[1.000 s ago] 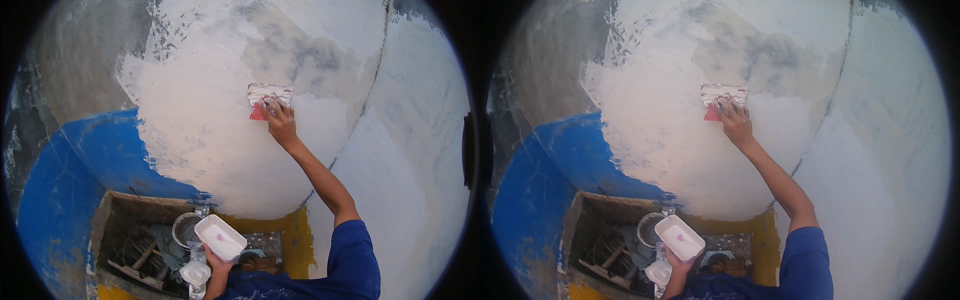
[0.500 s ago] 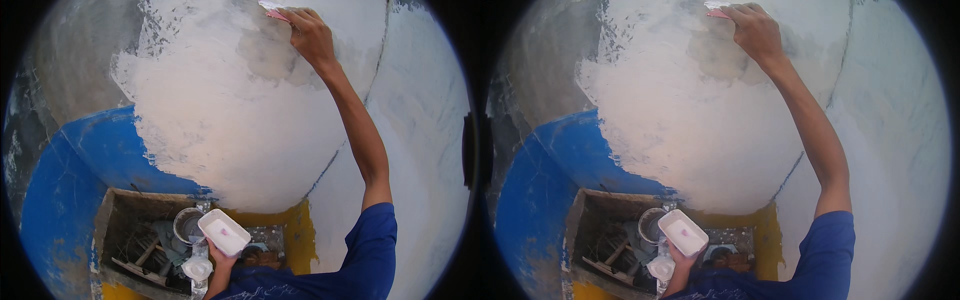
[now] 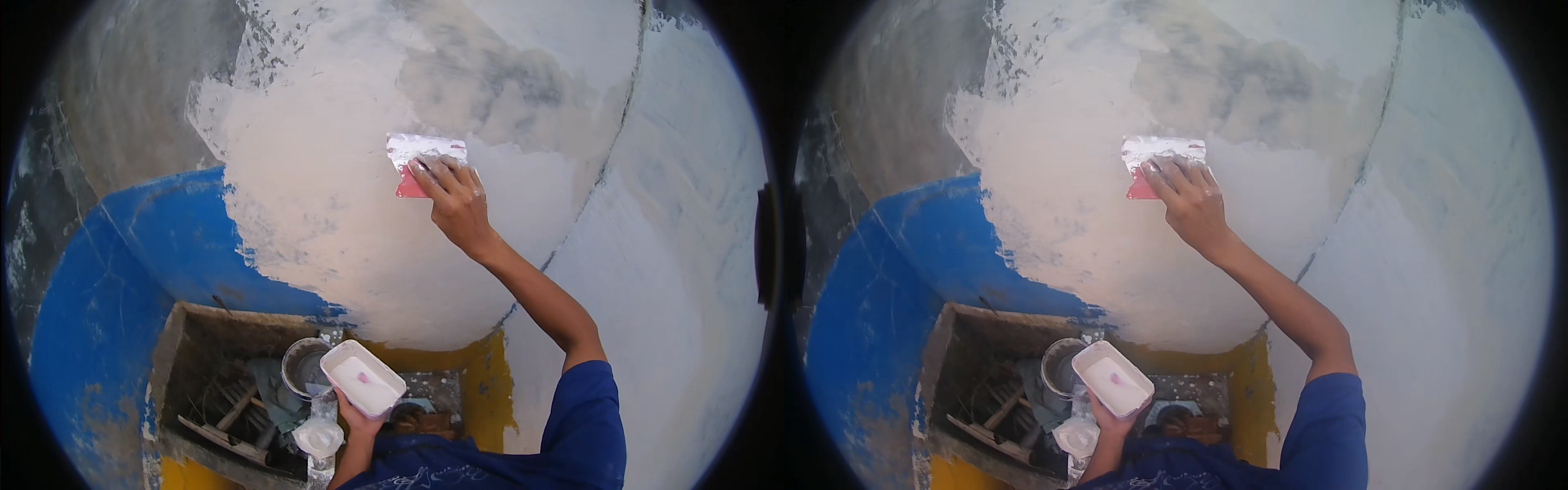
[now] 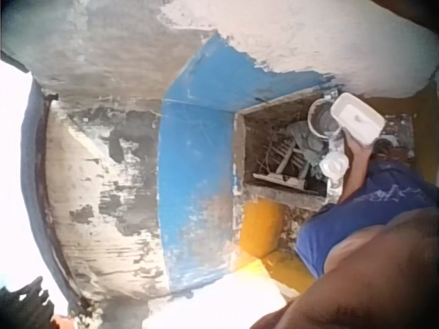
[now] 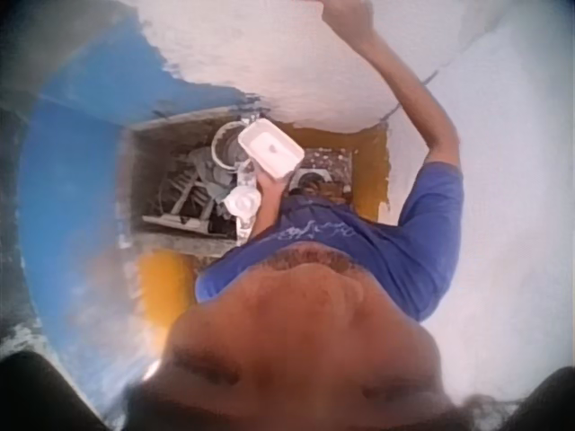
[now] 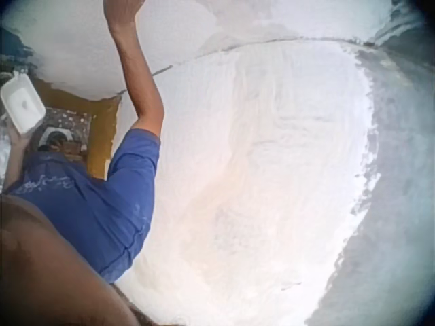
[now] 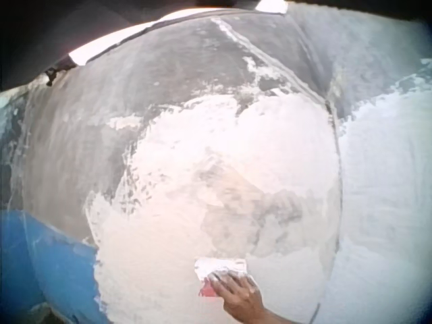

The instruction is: The person mixes a white substance in a container by hand and uses a spreader to apply the substance onto a wall surface.

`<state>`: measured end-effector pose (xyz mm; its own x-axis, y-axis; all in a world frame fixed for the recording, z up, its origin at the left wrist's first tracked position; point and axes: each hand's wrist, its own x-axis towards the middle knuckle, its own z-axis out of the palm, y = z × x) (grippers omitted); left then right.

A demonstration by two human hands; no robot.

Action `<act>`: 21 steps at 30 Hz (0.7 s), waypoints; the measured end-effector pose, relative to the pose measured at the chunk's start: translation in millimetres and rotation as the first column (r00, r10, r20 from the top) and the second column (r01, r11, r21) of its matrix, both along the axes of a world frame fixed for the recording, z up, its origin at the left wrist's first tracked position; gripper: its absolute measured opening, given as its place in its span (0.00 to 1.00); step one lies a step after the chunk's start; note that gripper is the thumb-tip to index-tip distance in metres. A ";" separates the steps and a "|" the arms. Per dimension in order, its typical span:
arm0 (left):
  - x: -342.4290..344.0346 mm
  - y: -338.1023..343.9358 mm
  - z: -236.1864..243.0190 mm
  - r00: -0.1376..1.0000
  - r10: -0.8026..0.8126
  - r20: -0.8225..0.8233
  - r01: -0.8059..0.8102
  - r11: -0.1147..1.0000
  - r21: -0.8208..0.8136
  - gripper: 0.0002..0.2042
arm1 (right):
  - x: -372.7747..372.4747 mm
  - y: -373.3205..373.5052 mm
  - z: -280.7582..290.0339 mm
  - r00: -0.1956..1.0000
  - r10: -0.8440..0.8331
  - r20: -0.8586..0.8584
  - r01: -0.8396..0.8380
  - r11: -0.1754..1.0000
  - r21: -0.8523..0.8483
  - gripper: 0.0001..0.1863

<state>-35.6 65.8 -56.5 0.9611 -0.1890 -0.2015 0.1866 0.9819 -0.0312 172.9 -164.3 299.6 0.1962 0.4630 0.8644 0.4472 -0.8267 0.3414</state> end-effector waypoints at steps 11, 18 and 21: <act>-0.3 1.0 1.9 0.999 -0.039 0.031 0.037 0.996 0.076 0.37 | -8.9 -5.9 -35.0 0.993 0.050 -0.107 -0.046 0.998 0.034 0.30; 1.3 -2.0 -13.1 0.998 -0.060 0.012 0.058 0.992 0.110 0.38 | 8.3 -27.6 158.1 0.957 -0.017 0.289 -0.005 0.997 0.077 0.25; 1.9 -1.2 -10.4 0.997 -0.071 0.020 0.069 0.994 0.089 0.38 | 15.0 -15.7 119.6 0.971 -0.057 0.231 0.058 0.998 0.001 0.24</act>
